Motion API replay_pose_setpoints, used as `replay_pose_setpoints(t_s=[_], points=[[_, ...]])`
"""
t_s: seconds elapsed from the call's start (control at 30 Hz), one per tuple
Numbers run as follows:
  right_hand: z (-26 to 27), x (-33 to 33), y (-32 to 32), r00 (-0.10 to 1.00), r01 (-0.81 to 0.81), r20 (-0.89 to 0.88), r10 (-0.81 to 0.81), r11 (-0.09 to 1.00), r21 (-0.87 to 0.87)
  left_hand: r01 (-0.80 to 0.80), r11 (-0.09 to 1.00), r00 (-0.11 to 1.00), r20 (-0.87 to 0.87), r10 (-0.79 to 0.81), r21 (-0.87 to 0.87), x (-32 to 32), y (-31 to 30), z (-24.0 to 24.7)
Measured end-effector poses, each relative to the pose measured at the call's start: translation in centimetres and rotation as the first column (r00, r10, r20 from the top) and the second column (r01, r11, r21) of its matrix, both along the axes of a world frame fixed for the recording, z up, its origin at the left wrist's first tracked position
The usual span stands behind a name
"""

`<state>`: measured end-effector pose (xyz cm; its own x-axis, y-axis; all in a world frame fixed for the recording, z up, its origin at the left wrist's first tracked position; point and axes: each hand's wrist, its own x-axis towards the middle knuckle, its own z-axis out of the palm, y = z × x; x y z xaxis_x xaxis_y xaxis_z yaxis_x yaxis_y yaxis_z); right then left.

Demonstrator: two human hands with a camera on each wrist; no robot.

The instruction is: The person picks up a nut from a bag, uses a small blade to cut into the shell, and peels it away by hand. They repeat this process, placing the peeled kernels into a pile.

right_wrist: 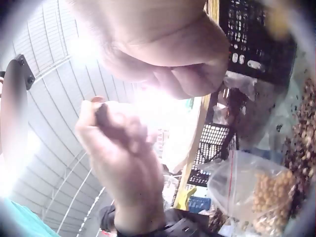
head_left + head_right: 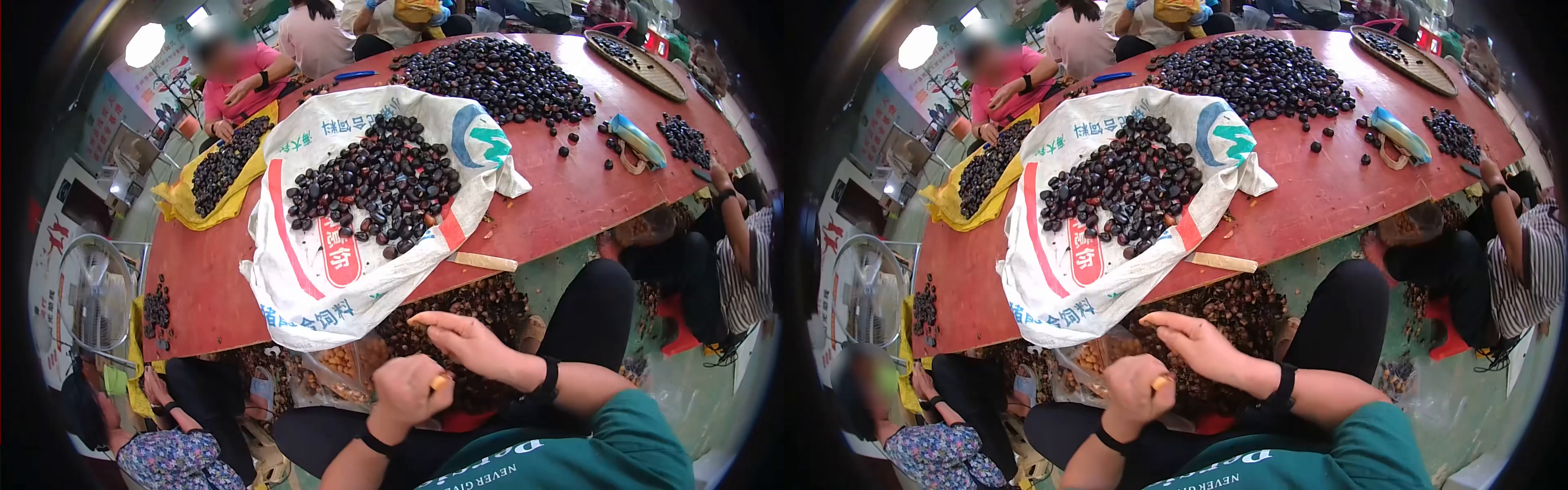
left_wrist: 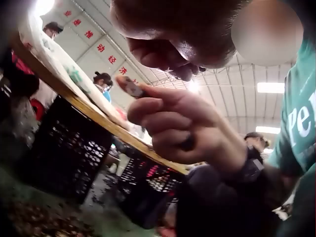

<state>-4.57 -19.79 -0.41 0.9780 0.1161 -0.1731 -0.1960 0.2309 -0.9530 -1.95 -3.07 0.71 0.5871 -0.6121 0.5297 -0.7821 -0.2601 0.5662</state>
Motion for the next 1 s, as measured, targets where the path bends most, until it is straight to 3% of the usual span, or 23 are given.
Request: replay_pose_setpoints(t_s=[0.03, 0.1, 0.17, 0.23, 0.3, 0.43, 0.53, 0.63, 0.73, 0.87, 1.0], points=[[0.1, 0.2, -0.5, 0.998, -0.033, -0.047, 0.035, 0.998, 0.05, 0.055, 0.998, 0.997, -0.059, -0.055, 0.001, -0.4, -0.3, 0.6], [0.7, 0.4, -1.2, 0.994, -0.059, -0.086, 0.069, 0.992, 0.111, -0.026, 0.988, 0.954, -0.299, -0.021, -0.153, 0.3, -0.3, 0.2], [0.8, 0.4, -1.0, 0.994, -0.06, -0.077, 0.072, 0.987, 0.149, -0.255, 0.954, 0.697, -0.714, 0.068, -0.158, 0.8, 0.8, 0.2], [0.8, 0.3, -0.9, 0.999, -0.039, -0.011, 0.04, 0.994, 0.107, -0.25, 0.952, 0.606, -0.795, 0.012, -0.176, 1.4, 1.7, 0.3], [0.6, 0.3, -0.6, 0.986, 0.043, 0.163, -0.029, 0.996, -0.081, -0.17, 0.975, 0.641, -0.767, -0.001, -0.144, 1.3, 1.6, 0.7], [1.2, 0.4, -0.8, 0.967, -0.013, 0.245, 0.073, 0.971, -0.239, -0.042, 0.995, 0.692, -0.721, -0.038, -0.094, 1.6, 2.1, 0.7], [0.8, 0.6, -0.8, 0.972, -0.053, 0.218, 0.089, 0.985, -0.164, 0.014, 0.997, 0.718, -0.694, -0.064, -0.077, 1.7, 2.4, 0.5], [0.6, 0.6, -0.6, 0.987, -0.038, 0.157, 0.044, 0.998, -0.044, 0.041, 0.999, 0.871, -0.491, -0.018, 0.036, 1.9, 2.3, -0.2], [1.1, 0.5, -0.6, 0.976, 0.062, 0.215, -0.021, 0.98, -0.187, -0.025, 0.999, 0.751, -0.66, 0.006, -0.019, 1.5, 1.5, -0.2], [0.8, 0.5, -0.4, 0.935, 0.22, 0.342, -0.093, 0.908, -0.355, -0.296, 0.894, 0.39, -0.897, -0.207, -0.335, 1.1, 0.2, -1.1], [-0.1, 0.7, -0.2, 0.875, 0.332, 0.465, -0.133, 0.864, -0.378, -0.44, 0.812, 0.284, -0.917, -0.28, -0.384, 1.3, 0.3, -2.6]])
